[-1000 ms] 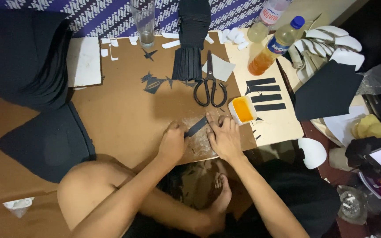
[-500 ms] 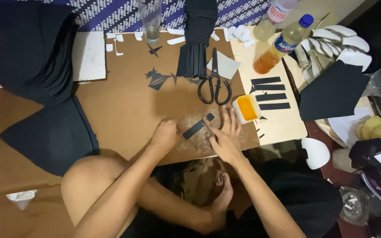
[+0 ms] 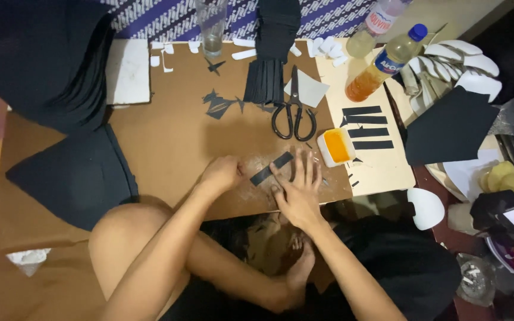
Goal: The person applies a yellow substance to a black foam piece and presses it onto a larger shoe-shaped foam component. They then use scissors to trim a small strip of black foam. The person handles the foam parts and tools on a cluttered work table.
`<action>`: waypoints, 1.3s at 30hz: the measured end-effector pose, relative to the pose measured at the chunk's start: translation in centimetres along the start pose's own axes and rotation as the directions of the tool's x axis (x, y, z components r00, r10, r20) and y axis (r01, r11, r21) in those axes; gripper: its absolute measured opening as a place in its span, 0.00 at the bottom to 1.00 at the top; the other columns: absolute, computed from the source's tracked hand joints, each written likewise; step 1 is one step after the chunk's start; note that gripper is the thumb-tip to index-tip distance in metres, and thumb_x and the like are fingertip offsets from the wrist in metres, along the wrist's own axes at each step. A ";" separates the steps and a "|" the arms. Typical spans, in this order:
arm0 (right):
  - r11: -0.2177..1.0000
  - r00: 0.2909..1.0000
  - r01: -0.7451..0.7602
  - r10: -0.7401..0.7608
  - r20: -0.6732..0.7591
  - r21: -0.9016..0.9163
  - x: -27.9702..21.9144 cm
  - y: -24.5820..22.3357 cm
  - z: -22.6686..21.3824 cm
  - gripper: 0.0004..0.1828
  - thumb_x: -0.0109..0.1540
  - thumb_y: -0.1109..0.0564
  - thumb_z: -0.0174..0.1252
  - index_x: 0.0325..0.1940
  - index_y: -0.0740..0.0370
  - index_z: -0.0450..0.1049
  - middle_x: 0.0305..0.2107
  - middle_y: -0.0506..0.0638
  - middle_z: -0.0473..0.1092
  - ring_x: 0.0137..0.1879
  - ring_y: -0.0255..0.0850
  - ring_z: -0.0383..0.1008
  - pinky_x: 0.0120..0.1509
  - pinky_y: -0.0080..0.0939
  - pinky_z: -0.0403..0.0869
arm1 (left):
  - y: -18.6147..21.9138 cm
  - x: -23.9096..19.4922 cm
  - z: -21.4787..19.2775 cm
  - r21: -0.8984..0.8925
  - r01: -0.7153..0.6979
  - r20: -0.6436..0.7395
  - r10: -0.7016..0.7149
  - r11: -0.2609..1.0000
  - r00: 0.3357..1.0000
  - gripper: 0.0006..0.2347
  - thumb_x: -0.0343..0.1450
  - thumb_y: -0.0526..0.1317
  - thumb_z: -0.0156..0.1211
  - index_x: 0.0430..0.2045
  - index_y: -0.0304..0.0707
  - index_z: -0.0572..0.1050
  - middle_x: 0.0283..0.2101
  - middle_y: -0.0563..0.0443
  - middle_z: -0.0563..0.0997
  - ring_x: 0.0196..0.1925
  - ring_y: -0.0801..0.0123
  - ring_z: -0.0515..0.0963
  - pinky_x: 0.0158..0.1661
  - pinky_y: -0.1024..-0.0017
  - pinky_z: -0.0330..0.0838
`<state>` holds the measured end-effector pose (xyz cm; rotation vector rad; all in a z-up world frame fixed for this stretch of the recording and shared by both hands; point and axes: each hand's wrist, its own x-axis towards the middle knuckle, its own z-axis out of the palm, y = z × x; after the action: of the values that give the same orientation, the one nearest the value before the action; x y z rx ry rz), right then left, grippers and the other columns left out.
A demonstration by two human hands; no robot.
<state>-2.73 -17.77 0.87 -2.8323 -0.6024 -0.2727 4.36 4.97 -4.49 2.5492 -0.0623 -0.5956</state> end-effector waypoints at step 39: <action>0.953 0.976 0.201 -0.177 0.125 -0.225 -1.3 -5.6 -2.5 0.30 0.62 0.40 0.54 0.66 0.50 0.71 0.64 0.57 0.62 0.70 0.62 0.58 0.63 0.61 0.62 | 3.0 -4.0 -5.0 -0.014 0.093 0.106 -0.091 0.996 0.990 0.16 0.74 0.43 0.47 0.37 0.33 0.83 0.36 0.38 0.86 0.45 0.48 0.86 0.44 0.53 0.79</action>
<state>-6.63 -13.94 4.00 -3.0341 -0.9245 -0.2463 3.09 5.40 2.47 2.5116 0.0243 -0.7621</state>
